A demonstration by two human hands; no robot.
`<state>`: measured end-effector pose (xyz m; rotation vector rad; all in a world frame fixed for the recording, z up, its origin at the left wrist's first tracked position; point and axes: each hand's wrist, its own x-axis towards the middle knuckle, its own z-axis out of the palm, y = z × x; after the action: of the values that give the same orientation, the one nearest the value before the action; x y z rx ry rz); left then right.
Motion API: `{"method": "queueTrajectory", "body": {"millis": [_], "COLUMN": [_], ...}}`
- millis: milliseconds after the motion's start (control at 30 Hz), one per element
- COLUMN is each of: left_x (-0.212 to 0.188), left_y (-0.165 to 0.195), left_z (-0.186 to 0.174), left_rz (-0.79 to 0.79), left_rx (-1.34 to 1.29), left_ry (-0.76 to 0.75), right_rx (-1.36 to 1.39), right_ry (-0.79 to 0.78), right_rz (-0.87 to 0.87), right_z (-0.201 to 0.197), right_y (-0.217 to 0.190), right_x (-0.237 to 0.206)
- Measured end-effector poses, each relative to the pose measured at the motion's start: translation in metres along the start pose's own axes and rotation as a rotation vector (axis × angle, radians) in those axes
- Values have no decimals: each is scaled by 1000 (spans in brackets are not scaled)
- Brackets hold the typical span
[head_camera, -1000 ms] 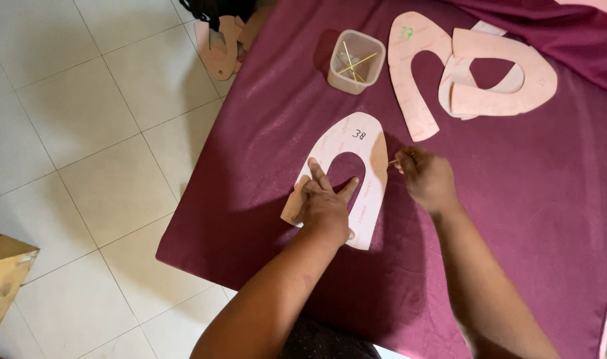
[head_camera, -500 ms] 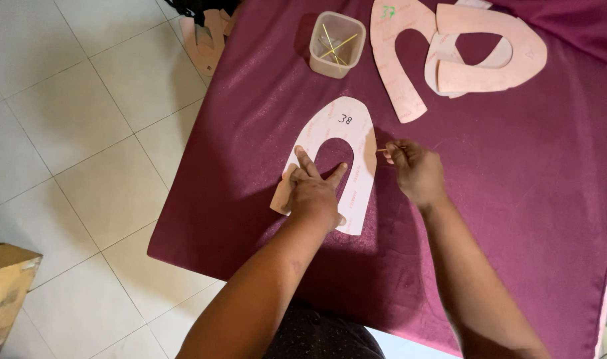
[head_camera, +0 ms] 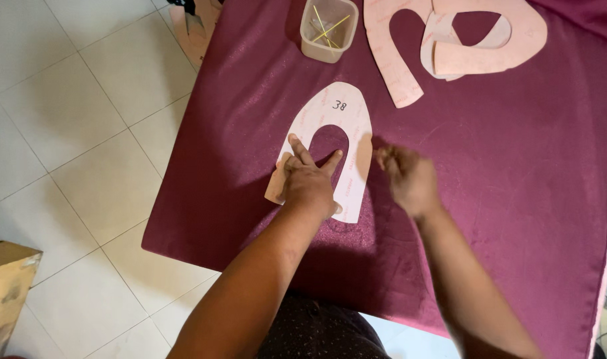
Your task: The person places a U-shaped paper pattern on a maroon fabric and secures it with pins. They adjust the fabric and pattern, then continue pinning along the edges to hold the pattern in place.
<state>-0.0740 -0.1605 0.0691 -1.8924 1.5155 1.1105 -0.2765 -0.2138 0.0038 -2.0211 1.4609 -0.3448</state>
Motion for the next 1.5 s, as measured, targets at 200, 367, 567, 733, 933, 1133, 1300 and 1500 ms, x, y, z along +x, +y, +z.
{"method": "queueTrajectory", "body": {"millis": [200,367,567,733,933,1133,1300,1500], "left_x": [1,2,-1,0,0,-3,-4,-1], "left_y": [1,4,4,4,6,6,7,7], "left_z": [1,4,8,12,19,18,17,15], "left_rz": [4,-13,4,9,11,-1,0,-8], "left_rx": [-22,-44,72,74,66,86,81,31], "left_ry": [-9,-5,30,54,121,76,105,71], "right_rx": [46,54,95,92,44,59,-4,-68], "right_ry": [-50,62,-44,-54,-60,-51,-2,225], "right_rz": [-170,-44,42,-54,-3,-9,-38,-67], "right_z": [8,7,12,16,18,18,16,8], "right_y": [-3,6,-1,-1,4,7,0,-21], "right_x": [-73,-18,-75,-109,-109,-115,-61,30]}}
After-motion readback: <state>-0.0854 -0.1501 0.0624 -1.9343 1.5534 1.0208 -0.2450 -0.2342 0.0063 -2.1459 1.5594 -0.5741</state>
